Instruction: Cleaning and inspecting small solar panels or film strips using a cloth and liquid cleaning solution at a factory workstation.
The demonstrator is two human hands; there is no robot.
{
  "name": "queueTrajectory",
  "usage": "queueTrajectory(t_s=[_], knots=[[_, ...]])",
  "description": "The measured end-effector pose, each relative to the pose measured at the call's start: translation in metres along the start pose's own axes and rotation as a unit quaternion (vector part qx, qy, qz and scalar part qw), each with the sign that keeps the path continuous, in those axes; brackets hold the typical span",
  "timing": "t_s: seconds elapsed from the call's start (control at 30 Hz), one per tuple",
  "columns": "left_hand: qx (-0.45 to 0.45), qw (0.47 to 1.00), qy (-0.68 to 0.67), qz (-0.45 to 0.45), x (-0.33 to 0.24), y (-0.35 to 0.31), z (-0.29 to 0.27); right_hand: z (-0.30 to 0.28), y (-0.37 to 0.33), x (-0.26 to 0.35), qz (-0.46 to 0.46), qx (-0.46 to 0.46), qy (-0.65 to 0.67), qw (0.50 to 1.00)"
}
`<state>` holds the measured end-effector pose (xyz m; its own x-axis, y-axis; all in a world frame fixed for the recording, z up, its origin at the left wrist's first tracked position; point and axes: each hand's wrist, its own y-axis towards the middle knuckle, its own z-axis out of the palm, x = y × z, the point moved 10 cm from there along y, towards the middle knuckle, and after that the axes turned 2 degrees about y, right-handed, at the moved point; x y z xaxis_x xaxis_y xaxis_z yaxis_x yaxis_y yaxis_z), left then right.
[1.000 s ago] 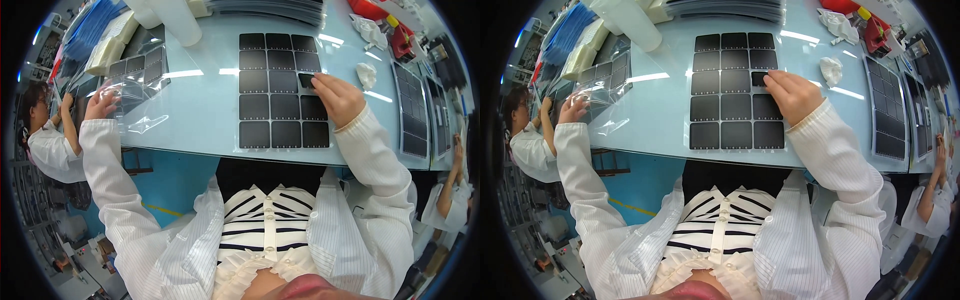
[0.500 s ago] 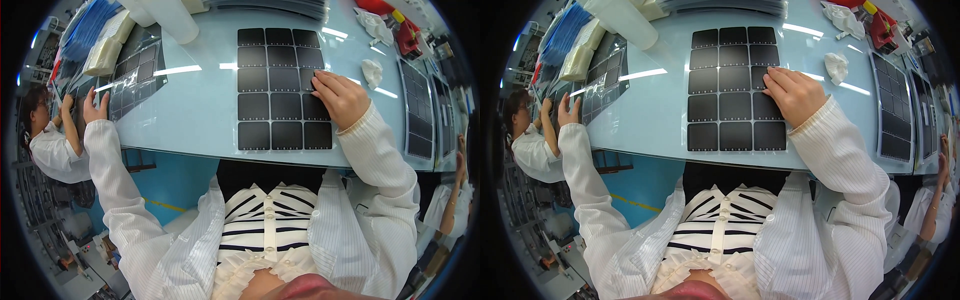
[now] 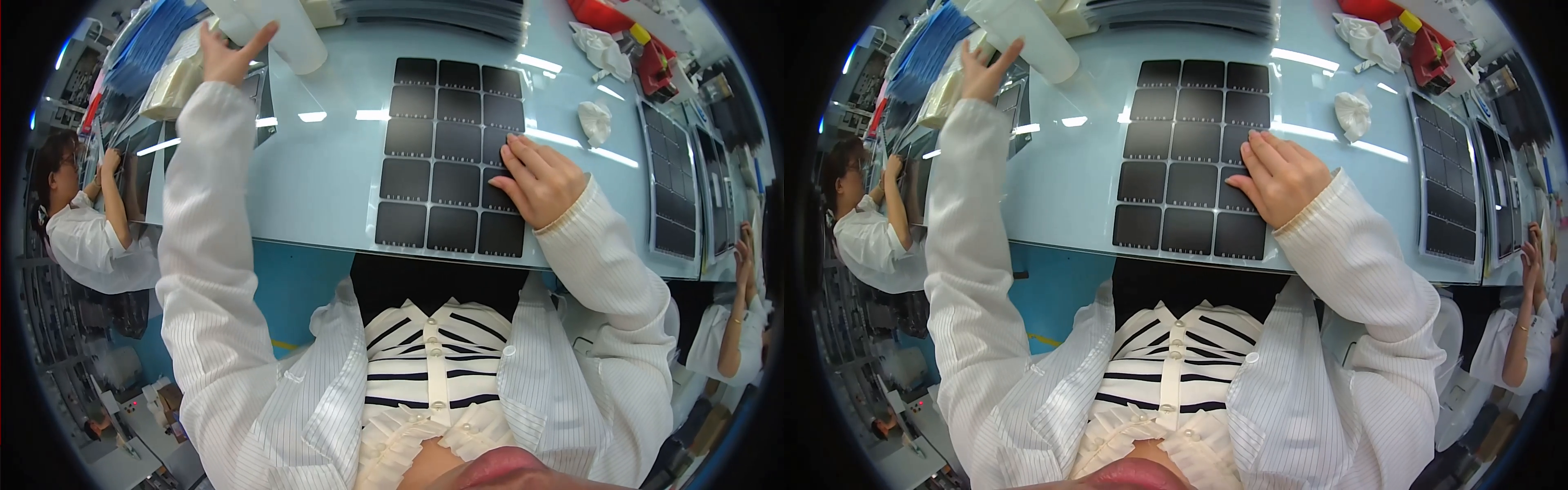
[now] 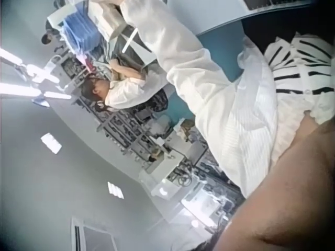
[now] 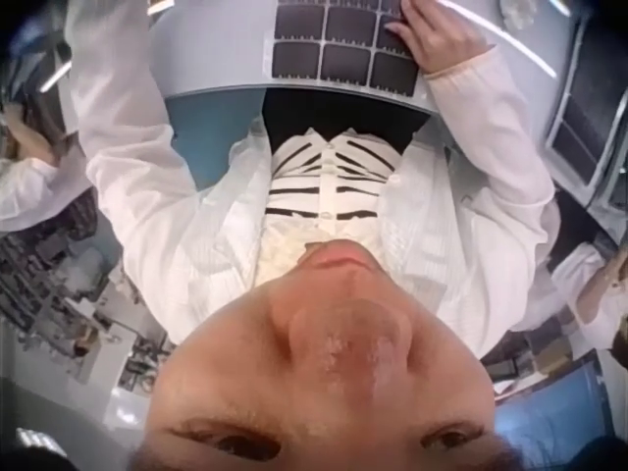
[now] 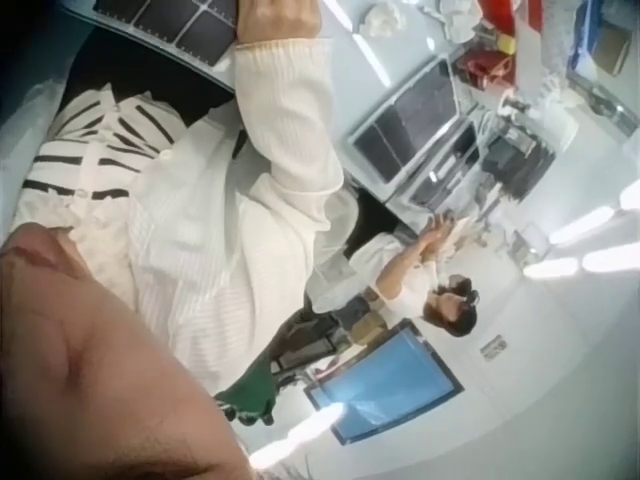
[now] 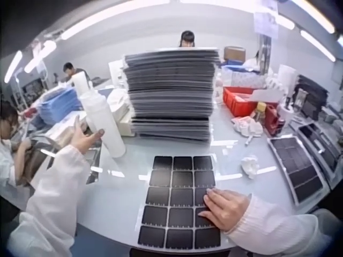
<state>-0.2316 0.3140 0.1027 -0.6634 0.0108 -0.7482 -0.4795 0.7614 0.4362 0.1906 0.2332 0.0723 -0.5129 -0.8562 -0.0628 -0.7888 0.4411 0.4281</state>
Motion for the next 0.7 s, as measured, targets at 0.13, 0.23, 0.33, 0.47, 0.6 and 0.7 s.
queueTrajectory(t_s=[0.13, 0.23, 0.33, 0.47, 0.6, 0.7], knots=[[-0.01, 1.0, -0.02, -0.015, 0.015, 0.01, 0.033, -0.013, 0.004, -0.012, 0.031, -0.003, 0.09, 0.995], [0.006, 0.999, -0.037, 0.007, -0.022, -0.004, 0.057, -0.052, -0.009, -0.061, 0.136, -0.17, 0.008, 0.976], [-0.011, 0.996, -0.086, 0.033, -0.026, -0.009, 0.057, -0.066, -0.012, -0.106, 0.242, -0.179, -0.006, 0.953], [-0.034, 0.998, -0.03, 0.051, -0.037, -0.019, 0.052, -0.015, -0.045, -0.166, 0.448, -0.011, -0.027, 0.894], [-0.006, 0.996, 0.012, 0.09, -0.056, -0.048, 0.038, -0.007, -0.051, -0.168, 0.498, 0.046, 0.038, 0.865], [0.077, 0.99, 0.007, 0.121, -0.086, -0.081, 0.037, 0.002, -0.062, -0.181, 0.509, 0.024, 0.11, 0.854]])
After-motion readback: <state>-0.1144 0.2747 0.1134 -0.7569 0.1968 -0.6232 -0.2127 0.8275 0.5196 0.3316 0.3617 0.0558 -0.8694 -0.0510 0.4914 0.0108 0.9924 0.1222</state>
